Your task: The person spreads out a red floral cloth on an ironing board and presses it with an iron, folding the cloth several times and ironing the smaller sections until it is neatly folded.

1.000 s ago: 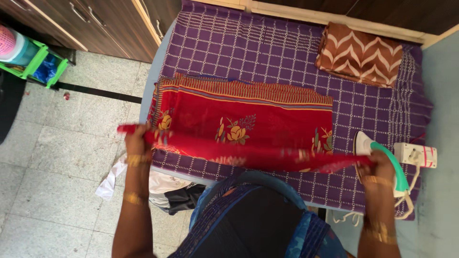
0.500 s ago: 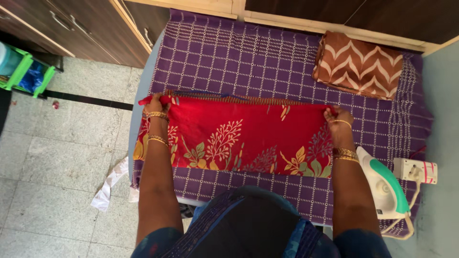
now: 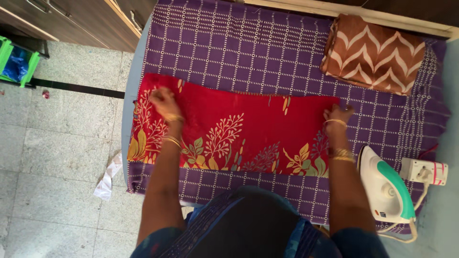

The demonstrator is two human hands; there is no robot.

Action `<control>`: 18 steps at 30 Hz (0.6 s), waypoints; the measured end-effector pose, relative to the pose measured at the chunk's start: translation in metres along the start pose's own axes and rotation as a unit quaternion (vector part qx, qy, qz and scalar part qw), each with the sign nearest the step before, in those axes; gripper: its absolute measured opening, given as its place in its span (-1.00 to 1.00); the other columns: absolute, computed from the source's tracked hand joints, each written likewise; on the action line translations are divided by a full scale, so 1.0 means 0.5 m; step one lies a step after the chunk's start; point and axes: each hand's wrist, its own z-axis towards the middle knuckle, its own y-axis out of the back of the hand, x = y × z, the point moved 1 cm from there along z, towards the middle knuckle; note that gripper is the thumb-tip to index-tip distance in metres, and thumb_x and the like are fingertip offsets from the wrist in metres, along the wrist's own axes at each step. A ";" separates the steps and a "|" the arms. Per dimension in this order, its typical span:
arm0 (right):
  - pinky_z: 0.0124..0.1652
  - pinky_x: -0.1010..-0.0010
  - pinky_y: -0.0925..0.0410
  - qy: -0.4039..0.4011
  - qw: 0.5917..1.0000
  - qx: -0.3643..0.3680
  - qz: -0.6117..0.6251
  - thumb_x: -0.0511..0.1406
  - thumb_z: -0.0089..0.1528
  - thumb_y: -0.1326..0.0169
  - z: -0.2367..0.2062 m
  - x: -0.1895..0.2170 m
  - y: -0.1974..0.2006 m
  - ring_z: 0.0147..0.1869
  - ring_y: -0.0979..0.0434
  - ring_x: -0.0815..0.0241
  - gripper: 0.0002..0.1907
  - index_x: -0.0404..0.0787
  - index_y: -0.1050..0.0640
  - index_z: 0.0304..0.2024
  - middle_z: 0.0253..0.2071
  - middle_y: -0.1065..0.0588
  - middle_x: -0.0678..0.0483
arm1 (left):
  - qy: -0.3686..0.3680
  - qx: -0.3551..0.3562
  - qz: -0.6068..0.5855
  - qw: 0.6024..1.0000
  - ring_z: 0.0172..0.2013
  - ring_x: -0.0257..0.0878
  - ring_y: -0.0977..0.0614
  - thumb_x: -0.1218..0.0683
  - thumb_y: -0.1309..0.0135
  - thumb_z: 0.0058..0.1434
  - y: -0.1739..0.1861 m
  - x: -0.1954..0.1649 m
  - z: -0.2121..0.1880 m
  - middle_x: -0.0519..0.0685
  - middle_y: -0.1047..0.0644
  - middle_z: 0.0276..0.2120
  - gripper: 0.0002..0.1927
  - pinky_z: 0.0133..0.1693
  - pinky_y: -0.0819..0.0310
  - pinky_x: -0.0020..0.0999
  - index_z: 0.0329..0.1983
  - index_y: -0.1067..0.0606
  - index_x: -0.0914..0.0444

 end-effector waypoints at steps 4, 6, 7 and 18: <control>0.17 -0.05 -0.25 0.462 0.822 0.007 -0.332 -0.35 0.42 -0.01 -0.160 -0.047 -0.099 0.16 -0.40 -0.11 -0.83 -0.34 -0.52 -0.02 0.07 -0.45 -0.15 | -0.248 0.409 0.342 0.809 0.13 -0.05 -0.59 0.07 -0.16 0.21 -0.041 0.036 -0.221 0.03 -0.56 0.14 -0.58 0.21 -0.52 -0.13 0.16 -0.52 0.15; 0.31 0.04 -0.22 0.448 0.681 0.210 -0.540 -0.28 0.34 0.05 -0.245 -0.091 -0.178 0.34 -0.38 -0.08 -0.75 -0.24 -0.54 -0.01 0.25 -0.43 -0.09 | -0.350 0.549 0.359 0.669 0.37 -0.06 -0.32 0.01 -0.16 0.12 -0.068 0.057 -0.335 0.03 -0.37 0.32 -0.35 0.29 -0.04 0.29 0.32 -0.38 0.19; 0.43 -0.05 -0.02 0.580 0.593 0.192 -0.525 -0.22 0.29 0.06 -0.297 -0.107 -0.219 0.57 -0.17 -0.12 -0.51 -0.15 -0.45 0.27 0.42 -0.30 -0.08 | -0.394 0.543 0.375 0.640 0.39 -0.03 -0.26 -0.04 -0.12 0.17 -0.076 0.062 -0.344 0.07 -0.30 0.36 -0.33 0.31 0.03 0.30 0.36 -0.32 0.21; 0.73 0.01 0.21 0.304 0.744 0.098 -0.587 0.08 0.55 0.26 -0.097 -0.077 -0.028 0.82 0.17 0.08 -0.55 -0.01 -0.40 0.25 0.67 -0.05 0.09 | -0.277 0.332 0.577 0.692 0.49 -0.05 0.05 -0.28 0.34 0.42 0.030 0.013 0.005 -0.06 0.03 0.56 -0.27 0.34 0.43 0.38 0.58 -0.01 0.09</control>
